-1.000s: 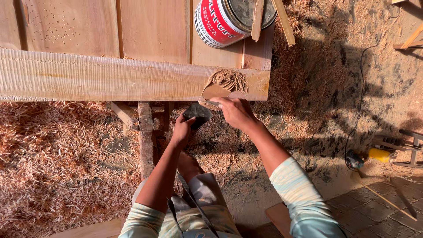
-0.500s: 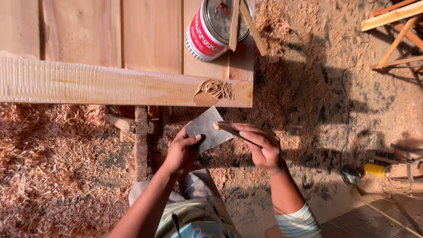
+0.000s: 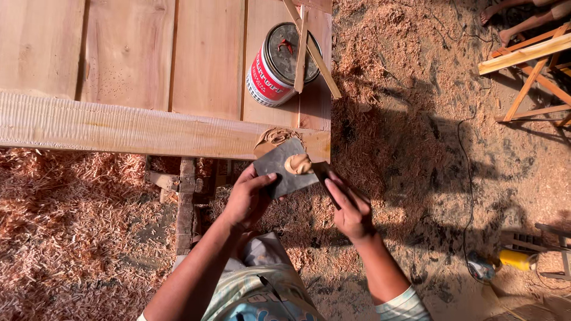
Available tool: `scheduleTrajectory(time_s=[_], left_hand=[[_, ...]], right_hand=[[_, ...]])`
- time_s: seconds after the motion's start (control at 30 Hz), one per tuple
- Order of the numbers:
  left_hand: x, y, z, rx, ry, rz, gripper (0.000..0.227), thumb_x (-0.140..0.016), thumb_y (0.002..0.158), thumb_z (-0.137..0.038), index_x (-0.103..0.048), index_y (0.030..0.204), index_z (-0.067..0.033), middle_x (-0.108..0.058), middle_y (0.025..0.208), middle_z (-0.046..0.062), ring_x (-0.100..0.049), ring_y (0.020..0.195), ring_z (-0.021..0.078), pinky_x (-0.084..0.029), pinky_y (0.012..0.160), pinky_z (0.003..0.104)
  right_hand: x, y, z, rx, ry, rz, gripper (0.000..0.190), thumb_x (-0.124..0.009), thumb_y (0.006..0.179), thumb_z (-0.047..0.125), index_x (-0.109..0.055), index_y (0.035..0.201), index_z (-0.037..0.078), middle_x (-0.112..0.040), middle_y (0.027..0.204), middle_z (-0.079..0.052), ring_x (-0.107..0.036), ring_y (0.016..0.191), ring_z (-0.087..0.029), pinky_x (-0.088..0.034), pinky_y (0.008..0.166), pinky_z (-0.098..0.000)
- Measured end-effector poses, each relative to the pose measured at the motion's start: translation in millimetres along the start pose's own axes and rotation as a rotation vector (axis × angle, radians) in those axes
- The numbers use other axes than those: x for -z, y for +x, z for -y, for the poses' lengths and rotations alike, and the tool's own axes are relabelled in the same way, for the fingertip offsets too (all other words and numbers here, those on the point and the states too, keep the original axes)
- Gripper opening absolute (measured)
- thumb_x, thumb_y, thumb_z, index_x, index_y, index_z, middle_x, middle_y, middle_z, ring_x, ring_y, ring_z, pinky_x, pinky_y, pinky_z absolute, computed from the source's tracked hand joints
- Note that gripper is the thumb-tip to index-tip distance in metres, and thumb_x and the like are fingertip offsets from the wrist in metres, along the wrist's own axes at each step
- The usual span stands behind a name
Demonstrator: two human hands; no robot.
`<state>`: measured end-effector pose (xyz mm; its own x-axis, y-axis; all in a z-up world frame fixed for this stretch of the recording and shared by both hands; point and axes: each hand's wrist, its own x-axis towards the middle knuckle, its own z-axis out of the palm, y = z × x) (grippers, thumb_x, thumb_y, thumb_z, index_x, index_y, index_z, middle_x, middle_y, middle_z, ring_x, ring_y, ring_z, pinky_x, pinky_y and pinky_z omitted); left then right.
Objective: The person applies wood filler to a wooden door using a putty knife and smooths it with a sanding block. They repeatedly scoop filler from a can and spread it across the door surface.
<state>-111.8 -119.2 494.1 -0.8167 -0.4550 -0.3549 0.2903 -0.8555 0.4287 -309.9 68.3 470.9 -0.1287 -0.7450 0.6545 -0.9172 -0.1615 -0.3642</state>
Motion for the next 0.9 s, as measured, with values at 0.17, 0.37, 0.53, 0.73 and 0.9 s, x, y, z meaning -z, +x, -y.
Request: scheduleTrajectory(time_s=[0.17,0.37,0.53,0.73,0.9], left_hand=[[19,23,-17,0.007,0.098,-0.123,0.034,-0.058,0.092,0.001,-0.058,0.126,0.0012,-0.069,0.111,0.011,-0.069,0.096,0.018,-0.055,0.088,0.034],[24,42,-43,0.064,0.502,-0.093,0.028,-0.064,0.094,-0.001,-0.063,0.121,0.0033,-0.069,0.104,0.01,-0.062,0.089,0.0184,-0.048,0.077,0.035],[19,31,-54,0.029,0.641,-0.296,0.035,-0.064,0.087,0.0,-0.062,0.122,-0.001,-0.072,0.109,0.004,-0.067,0.097,0.0149,-0.053,0.088,0.032],[38,22,-39,-0.102,0.674,-0.369,0.026,-0.063,0.095,-0.003,-0.062,0.121,0.002,-0.07,0.109,0.008,-0.065,0.099,0.0163,-0.052,0.09,0.033],[70,24,-48,-0.111,0.296,-0.379,0.022,-0.059,0.094,-0.001,-0.061,0.116,0.0005,-0.068,0.1,0.011,-0.067,0.088,0.021,-0.056,0.076,0.035]], right_hand=[[8,-22,-49,-0.885,-0.226,0.537,0.046,-0.049,0.101,0.016,-0.06,0.146,0.019,-0.073,0.079,-0.01,-0.07,0.056,-0.024,-0.053,0.054,-0.0309],[-58,11,-12,-1.501,1.328,-0.344,0.028,-0.058,0.091,0.01,-0.064,0.118,0.008,-0.074,0.107,-0.004,-0.072,0.097,-0.019,-0.065,0.077,-0.0384],[-71,40,16,-1.416,1.36,-0.408,0.02,-0.057,0.096,0.014,-0.068,0.11,0.004,-0.074,0.1,-0.008,-0.072,0.088,-0.021,-0.061,0.076,-0.0391],[-92,4,41,-0.675,0.427,0.034,0.017,-0.057,0.104,0.012,-0.064,0.093,0.001,-0.067,0.069,-0.005,-0.055,0.046,-0.011,-0.04,0.038,-0.026],[-103,-12,22,-0.504,0.359,0.339,0.032,-0.048,0.102,0.0,-0.06,0.128,-0.014,-0.066,0.073,-0.008,-0.05,0.041,-0.009,-0.037,0.03,-0.0208]])
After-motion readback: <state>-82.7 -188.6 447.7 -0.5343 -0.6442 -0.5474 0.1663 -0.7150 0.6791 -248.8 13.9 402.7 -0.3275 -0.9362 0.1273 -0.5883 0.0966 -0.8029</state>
